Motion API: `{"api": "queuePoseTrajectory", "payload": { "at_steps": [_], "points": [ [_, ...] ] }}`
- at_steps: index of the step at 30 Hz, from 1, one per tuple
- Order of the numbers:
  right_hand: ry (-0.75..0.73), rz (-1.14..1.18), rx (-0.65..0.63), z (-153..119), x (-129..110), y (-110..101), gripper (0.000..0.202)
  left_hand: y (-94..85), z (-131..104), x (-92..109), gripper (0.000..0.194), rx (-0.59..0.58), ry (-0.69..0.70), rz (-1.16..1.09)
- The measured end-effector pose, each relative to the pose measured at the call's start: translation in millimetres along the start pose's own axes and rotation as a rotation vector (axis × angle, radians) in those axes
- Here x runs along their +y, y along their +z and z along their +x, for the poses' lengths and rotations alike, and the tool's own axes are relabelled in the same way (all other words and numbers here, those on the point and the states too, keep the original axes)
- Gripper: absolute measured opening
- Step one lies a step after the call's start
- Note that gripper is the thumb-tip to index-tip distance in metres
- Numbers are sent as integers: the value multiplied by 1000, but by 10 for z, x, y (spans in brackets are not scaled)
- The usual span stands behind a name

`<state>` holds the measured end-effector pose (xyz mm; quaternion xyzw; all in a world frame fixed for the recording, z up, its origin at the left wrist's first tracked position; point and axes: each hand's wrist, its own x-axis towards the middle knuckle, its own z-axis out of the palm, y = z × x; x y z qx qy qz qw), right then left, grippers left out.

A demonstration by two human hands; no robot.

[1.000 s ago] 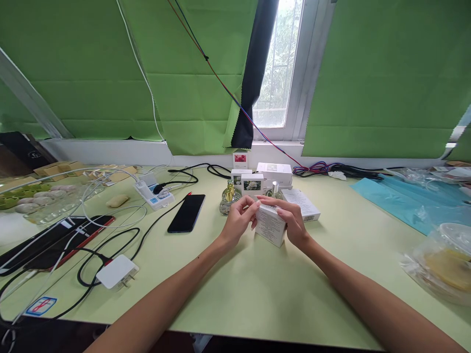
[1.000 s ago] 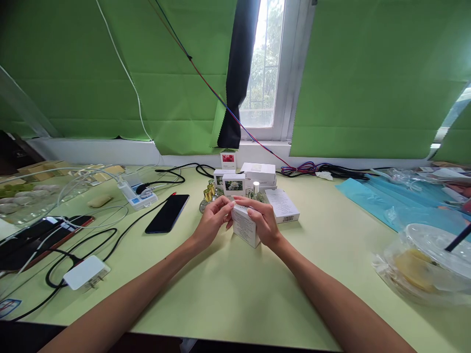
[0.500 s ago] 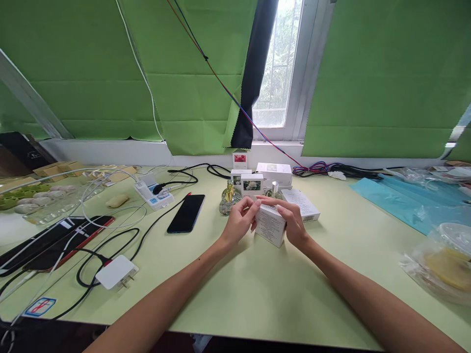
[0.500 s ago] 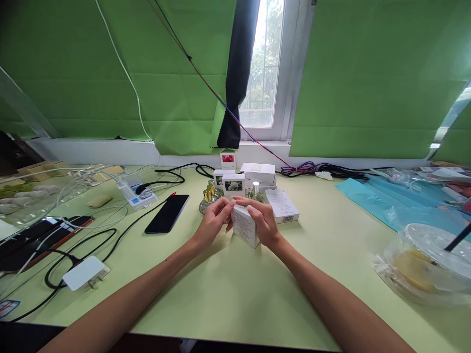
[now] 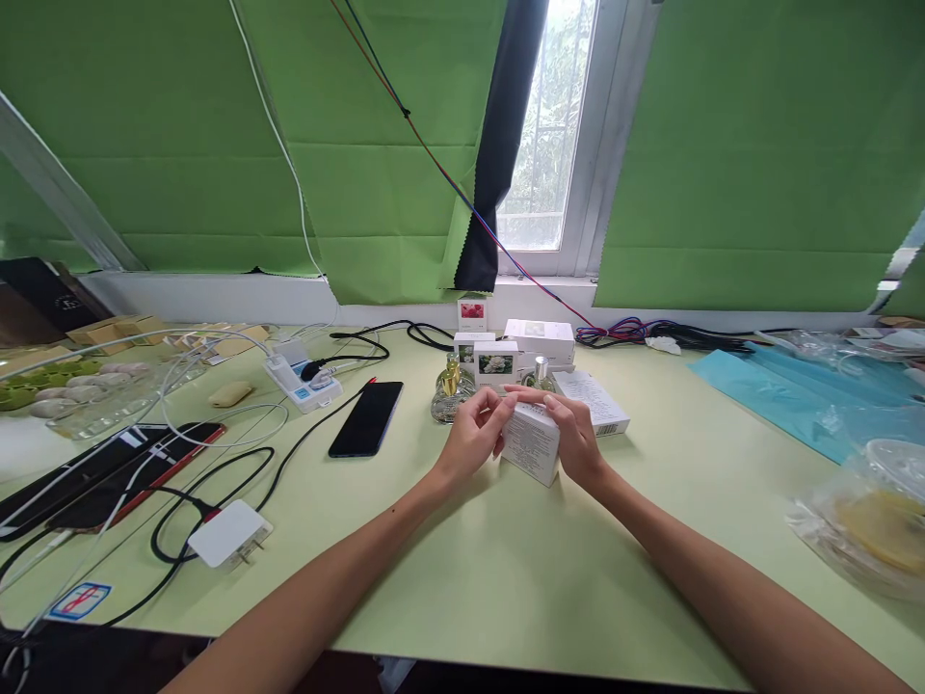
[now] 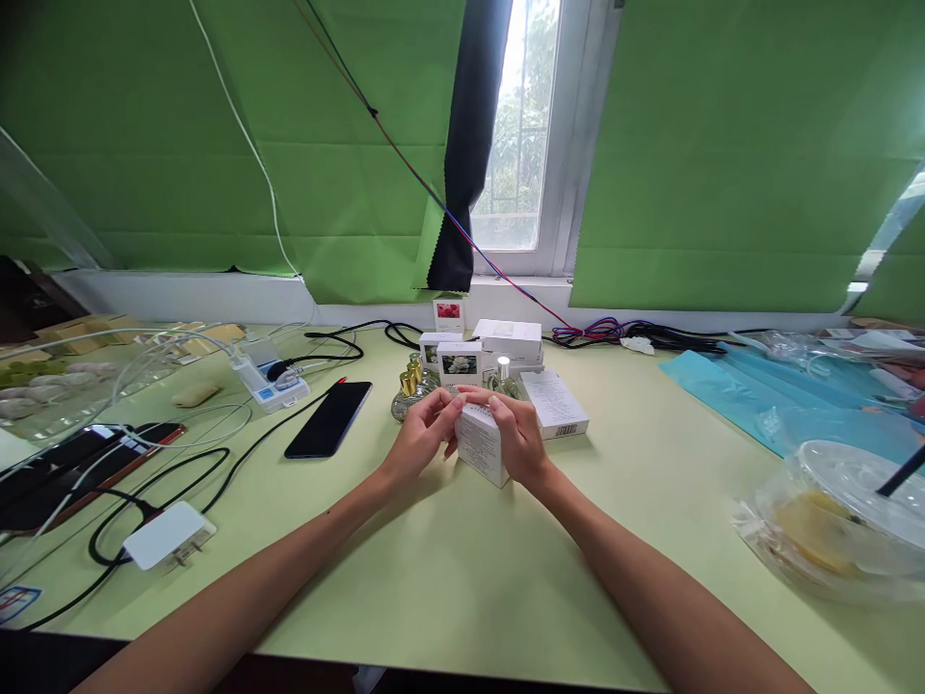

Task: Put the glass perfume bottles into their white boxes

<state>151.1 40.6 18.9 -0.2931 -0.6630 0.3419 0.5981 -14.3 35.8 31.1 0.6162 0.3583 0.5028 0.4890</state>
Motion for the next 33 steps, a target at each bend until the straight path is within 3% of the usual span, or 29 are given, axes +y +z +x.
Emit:
{"api": "queuePoseTrajectory", "payload": {
  "at_steps": [17,33],
  "points": [
    [-22,-153,40,-27,7,36,45,9,-37,-9,44,27,-15,70],
    [-44,-112,-52,-10,-55,42,32,8,-23,37,44,43,-22,85]
  ]
}}
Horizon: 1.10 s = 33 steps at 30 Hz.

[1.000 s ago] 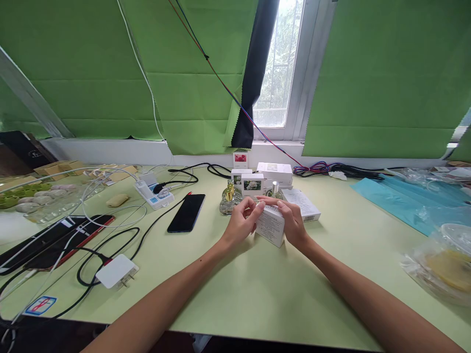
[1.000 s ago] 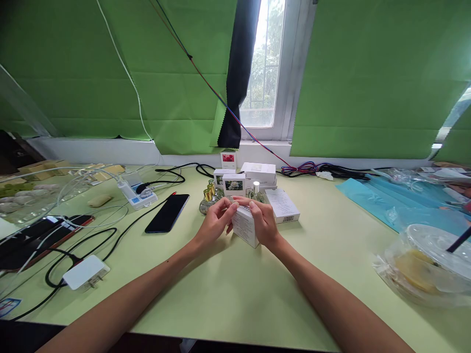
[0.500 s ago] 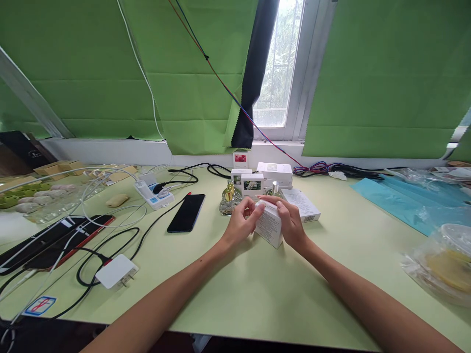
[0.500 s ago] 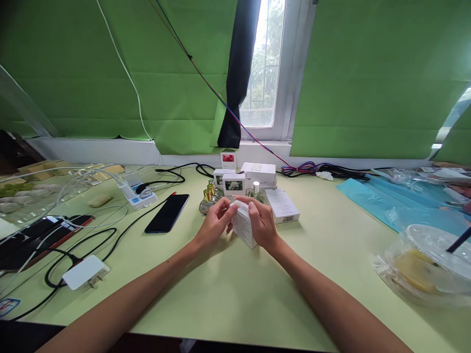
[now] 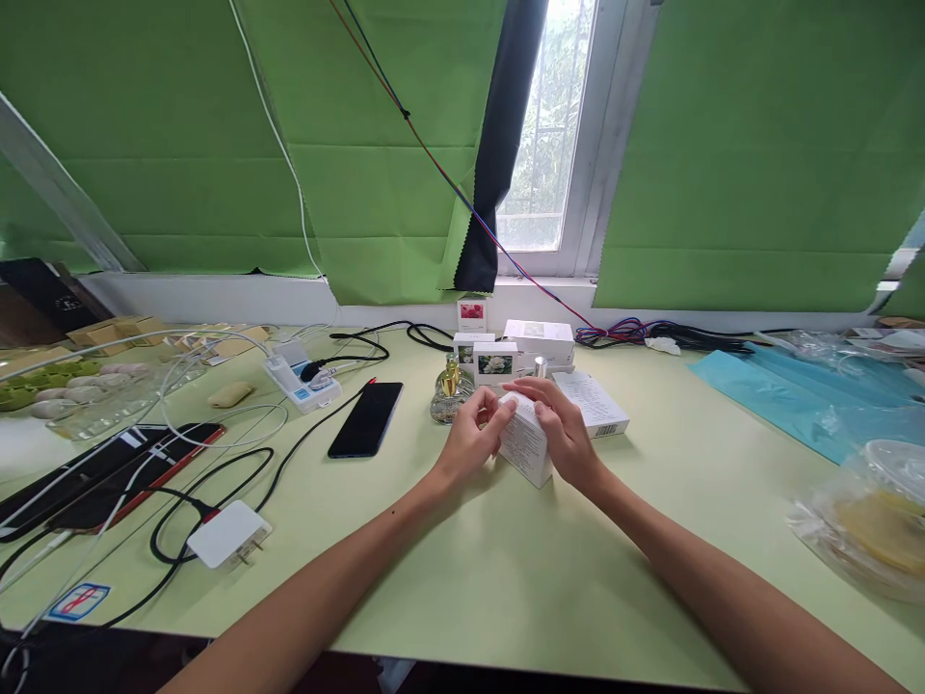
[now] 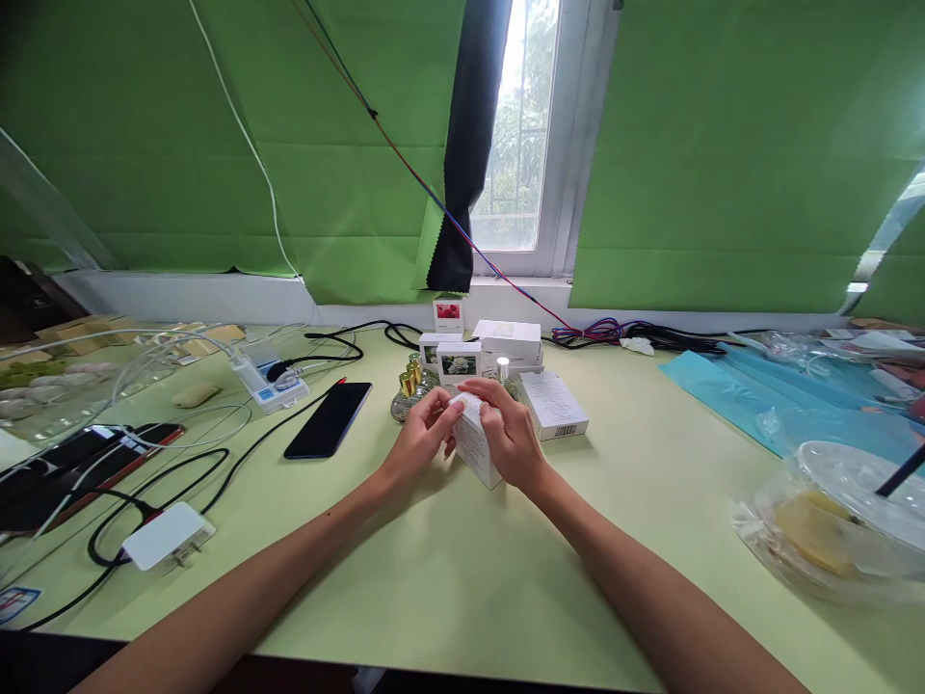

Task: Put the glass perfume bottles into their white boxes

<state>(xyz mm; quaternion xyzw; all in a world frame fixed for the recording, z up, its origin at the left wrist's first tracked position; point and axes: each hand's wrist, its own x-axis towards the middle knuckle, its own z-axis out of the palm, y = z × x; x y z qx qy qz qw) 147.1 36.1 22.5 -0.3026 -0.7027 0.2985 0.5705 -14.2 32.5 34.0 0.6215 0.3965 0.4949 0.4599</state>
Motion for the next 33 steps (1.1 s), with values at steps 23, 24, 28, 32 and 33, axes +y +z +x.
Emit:
{"api": "queuePoseTrajectory", "payload": {
  "at_steps": [23,24,28,32,33],
  "points": [
    [-25,66,-87,-13,8,-41,36,-3,2,13,43,-13,2,-9],
    [-24,63,-86,-13,5,-42,36,-2,2,15,43,-13,2,-11],
    [-24,59,-79,-11,-10,-37,34,1,1,16,44,-12,1,-13],
    [-24,66,-74,-6,-19,-32,34,3,5,2,43,-8,3,-4],
    [-27,66,-74,-5,-20,-32,34,2,6,-1,43,-9,6,0]
  ]
}}
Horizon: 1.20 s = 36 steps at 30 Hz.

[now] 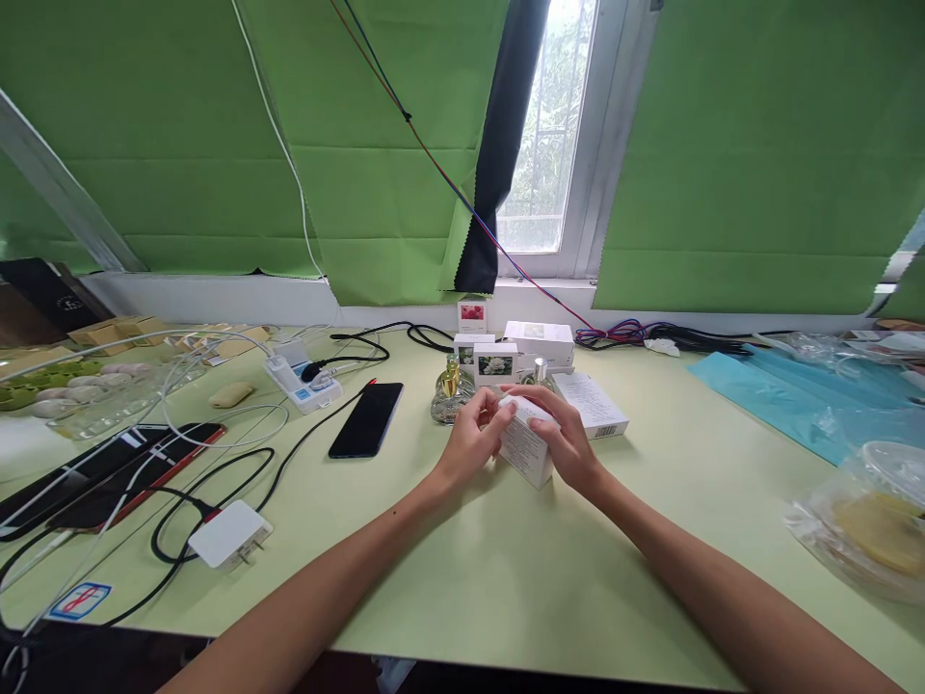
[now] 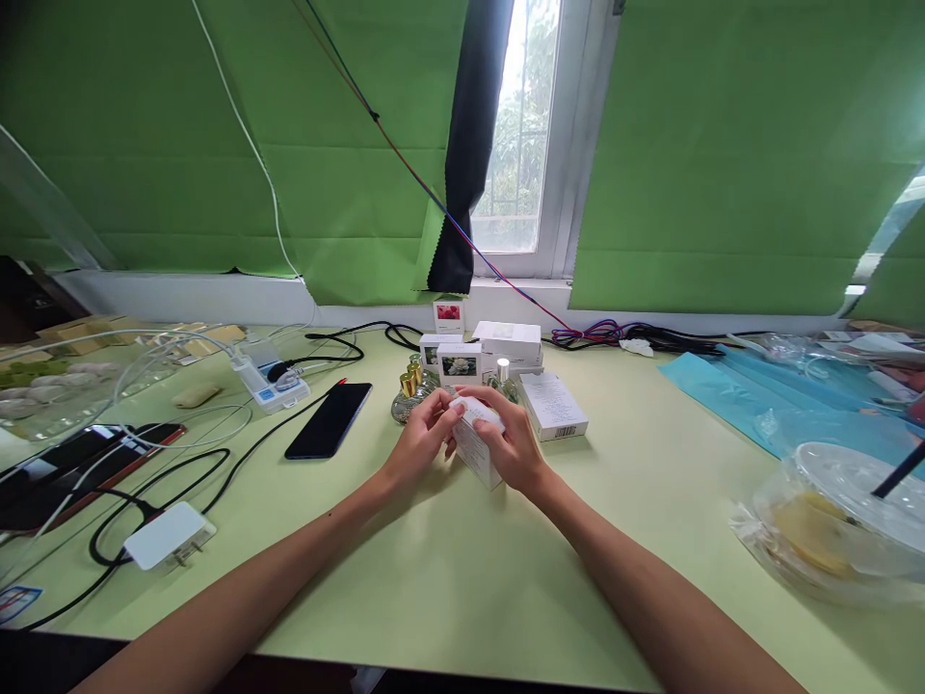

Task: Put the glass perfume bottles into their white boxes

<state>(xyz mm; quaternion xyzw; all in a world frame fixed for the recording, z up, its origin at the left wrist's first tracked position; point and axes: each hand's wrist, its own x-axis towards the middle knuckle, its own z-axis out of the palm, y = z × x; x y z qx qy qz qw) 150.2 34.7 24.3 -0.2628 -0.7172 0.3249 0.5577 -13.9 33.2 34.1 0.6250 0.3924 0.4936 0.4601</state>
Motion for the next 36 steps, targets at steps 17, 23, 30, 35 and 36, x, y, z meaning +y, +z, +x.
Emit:
{"api": "queuePoseTrajectory", "payload": {
  "at_steps": [17,23,30,35,36],
  "points": [
    [-17,-65,39,24,-30,17,32,10,-9,-27,35,66,73,119],
    [-16,-91,50,30,-10,31,33,70,-62,18,26,155,189,257],
    [-25,-121,131,19,93,65,37,85,-89,40,34,115,335,334],
    [-28,-130,152,18,104,88,36,49,-61,-30,36,93,338,384],
    [-30,-131,151,18,98,92,36,44,-56,-42,36,95,335,390]
  ]
}}
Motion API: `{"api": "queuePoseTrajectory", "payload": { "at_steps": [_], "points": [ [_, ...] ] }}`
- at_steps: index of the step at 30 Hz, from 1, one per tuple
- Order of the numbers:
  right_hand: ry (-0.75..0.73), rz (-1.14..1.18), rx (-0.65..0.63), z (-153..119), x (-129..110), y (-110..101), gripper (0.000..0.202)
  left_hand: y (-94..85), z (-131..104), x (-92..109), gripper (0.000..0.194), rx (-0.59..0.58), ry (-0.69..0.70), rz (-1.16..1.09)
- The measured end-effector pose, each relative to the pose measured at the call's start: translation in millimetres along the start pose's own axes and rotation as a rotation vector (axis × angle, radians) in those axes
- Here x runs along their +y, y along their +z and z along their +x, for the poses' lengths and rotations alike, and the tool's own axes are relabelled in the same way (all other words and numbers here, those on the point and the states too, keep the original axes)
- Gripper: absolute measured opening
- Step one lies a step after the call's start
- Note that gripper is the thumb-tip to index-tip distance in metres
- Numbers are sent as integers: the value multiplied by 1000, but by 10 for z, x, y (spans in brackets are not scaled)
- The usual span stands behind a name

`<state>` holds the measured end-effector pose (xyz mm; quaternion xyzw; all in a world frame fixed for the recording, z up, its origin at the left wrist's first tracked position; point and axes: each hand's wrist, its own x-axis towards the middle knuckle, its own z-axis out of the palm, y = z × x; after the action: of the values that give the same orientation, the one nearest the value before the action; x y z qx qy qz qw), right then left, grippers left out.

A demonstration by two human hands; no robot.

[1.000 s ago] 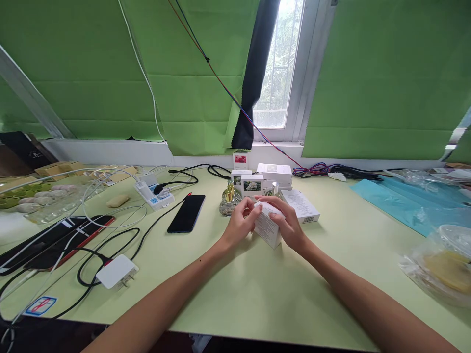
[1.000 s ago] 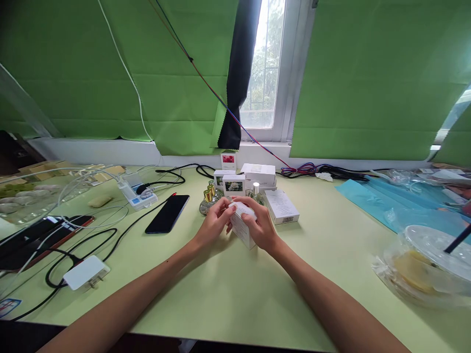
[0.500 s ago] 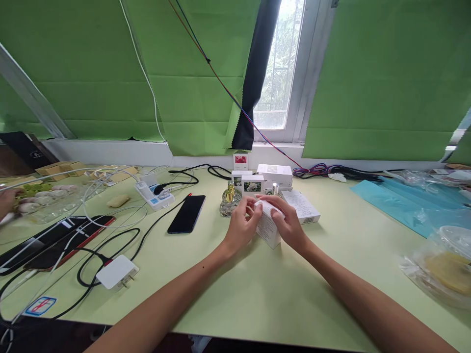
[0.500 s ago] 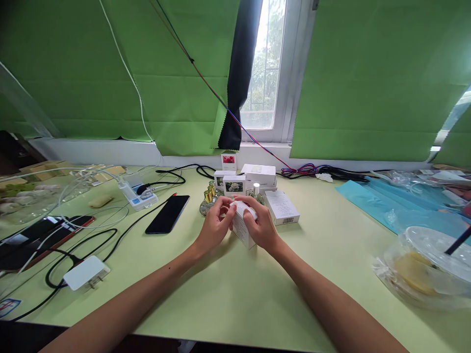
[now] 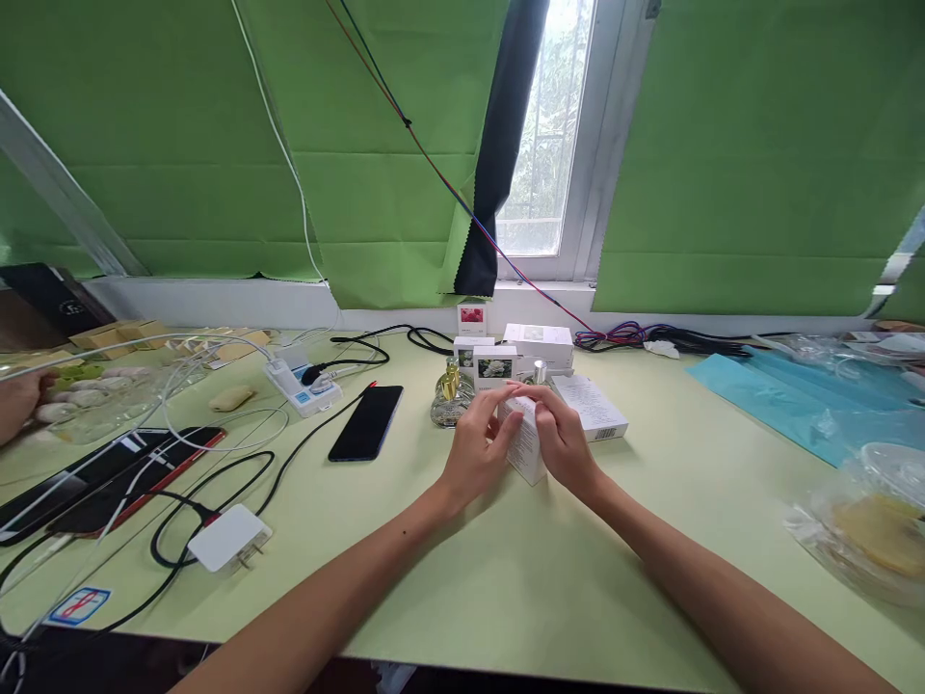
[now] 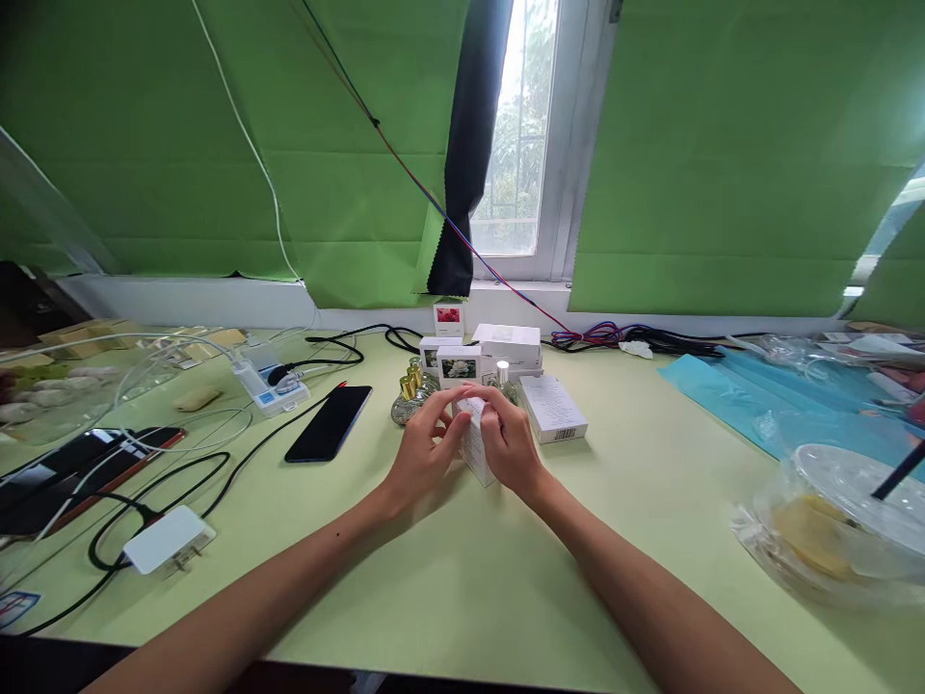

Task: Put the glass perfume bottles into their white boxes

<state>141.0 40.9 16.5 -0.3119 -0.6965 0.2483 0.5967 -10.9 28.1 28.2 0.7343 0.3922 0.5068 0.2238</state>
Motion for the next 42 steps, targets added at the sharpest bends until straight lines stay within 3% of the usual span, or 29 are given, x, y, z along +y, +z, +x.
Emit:
{"api": "queuePoseTrajectory", "payload": {
  "at_steps": [16,24,33,42],
  "points": [
    [-39,3,-96,3,-4,-44,29,-10,-7,-94,40,-64,-101,-153],
    [-51,-74,-91,-5,-66,-52,31,15,32,-77,51,-55,-339,-490],
    [-90,-116,-109,21,-64,-57,32,21,43,-110,57,-3,-373,-466],
    [-92,-173,-63,28,-68,-50,32,57,-6,-113,48,-21,-290,-395]
  ]
}}
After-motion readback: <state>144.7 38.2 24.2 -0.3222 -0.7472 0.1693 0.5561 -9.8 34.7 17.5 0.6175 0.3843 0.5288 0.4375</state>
